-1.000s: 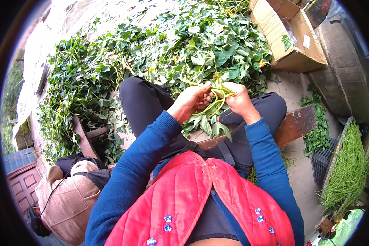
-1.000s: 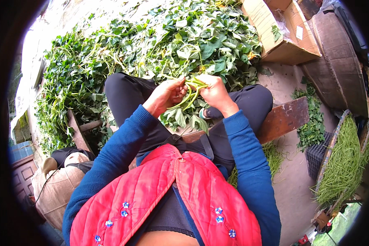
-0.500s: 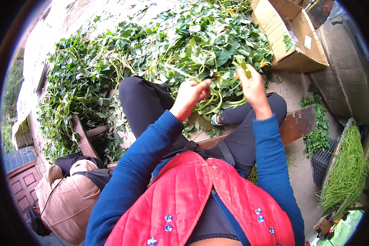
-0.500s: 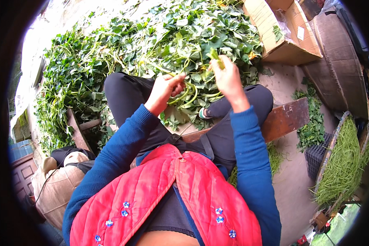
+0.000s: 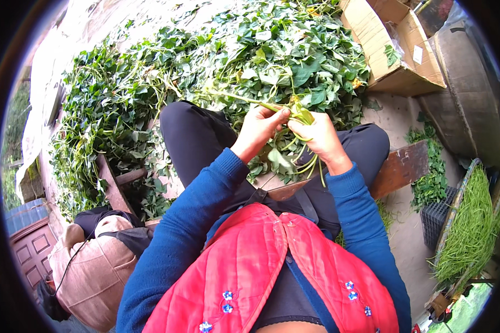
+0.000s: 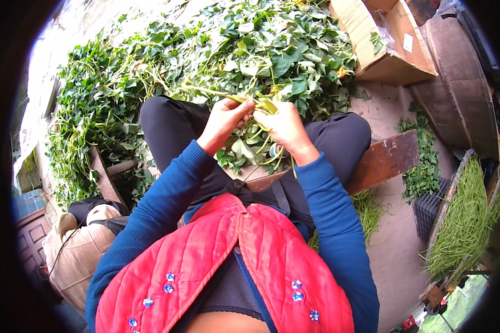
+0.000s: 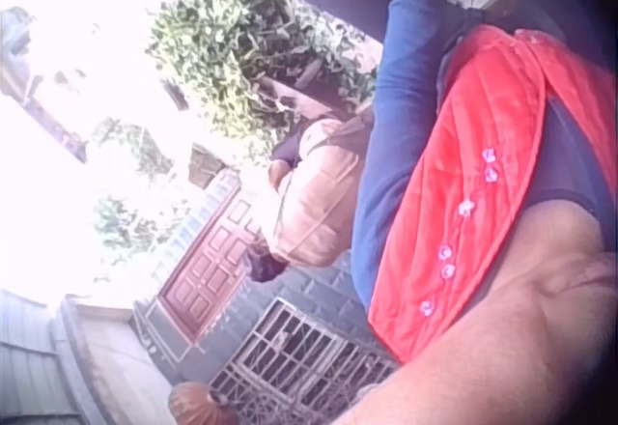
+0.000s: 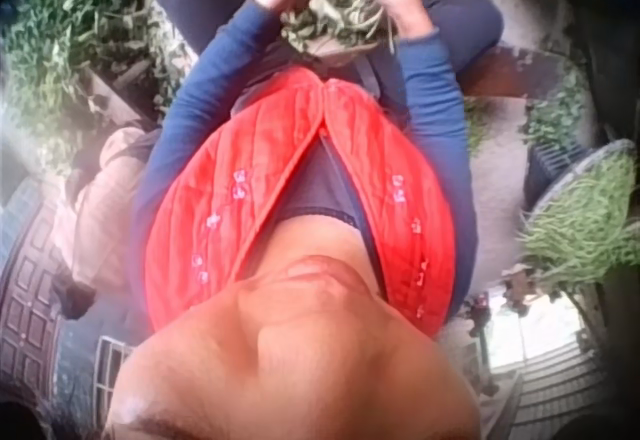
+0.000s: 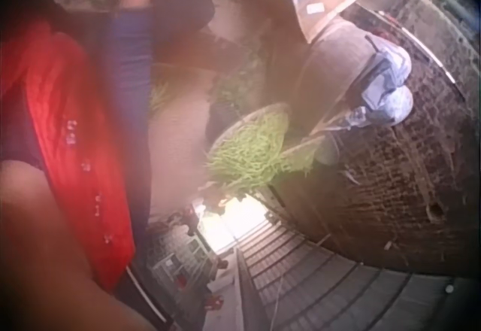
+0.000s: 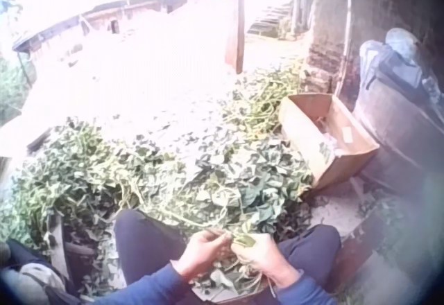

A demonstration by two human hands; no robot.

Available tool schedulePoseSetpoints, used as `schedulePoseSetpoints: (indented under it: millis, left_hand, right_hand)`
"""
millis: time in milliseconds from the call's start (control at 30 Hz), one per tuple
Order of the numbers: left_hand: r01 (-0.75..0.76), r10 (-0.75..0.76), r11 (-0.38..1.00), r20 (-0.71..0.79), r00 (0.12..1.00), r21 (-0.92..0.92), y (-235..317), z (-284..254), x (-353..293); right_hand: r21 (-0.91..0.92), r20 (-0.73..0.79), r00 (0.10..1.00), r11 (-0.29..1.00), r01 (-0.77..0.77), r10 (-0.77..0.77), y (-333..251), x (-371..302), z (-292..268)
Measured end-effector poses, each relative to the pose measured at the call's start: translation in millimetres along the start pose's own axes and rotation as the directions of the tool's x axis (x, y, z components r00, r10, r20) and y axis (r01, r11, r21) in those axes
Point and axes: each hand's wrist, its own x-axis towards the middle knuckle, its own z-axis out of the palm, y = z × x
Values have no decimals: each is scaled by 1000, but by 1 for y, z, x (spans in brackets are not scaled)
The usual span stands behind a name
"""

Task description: The person sits cross-legged and repeatedly picks up long green vegetable stems from a large pile. They strip leaves and small branches from the stems by hand and drop the cleaned stems into a cardboard box to the right.

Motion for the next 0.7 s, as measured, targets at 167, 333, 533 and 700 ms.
schedulePoseSetpoints:
  millis: [167, 333, 533, 700]
  left_hand:
    - [38, -33, 999, 154, 988, -31, -5, -16, -1]
    - [115, -125, 992, 215, 969, 59, -4, -15, -3]
    - [75, -19, 977, 270, 963, -201, 7, -7, -20]
    - [70, -49, 990, 167, 985, -122, 18, -17, -15]
  right_hand:
    - [-26, 196, 977, 997, -76, 80, -21, 2, -12]
    - [-336, 478, 834, 821, 462, -274, -14, 17, -62]
    - [-792, 139, 896, 495, 356, -421, -11, 50, -60]
    - [279, 103, 966, 926, -256, 237, -25, 7, -33]
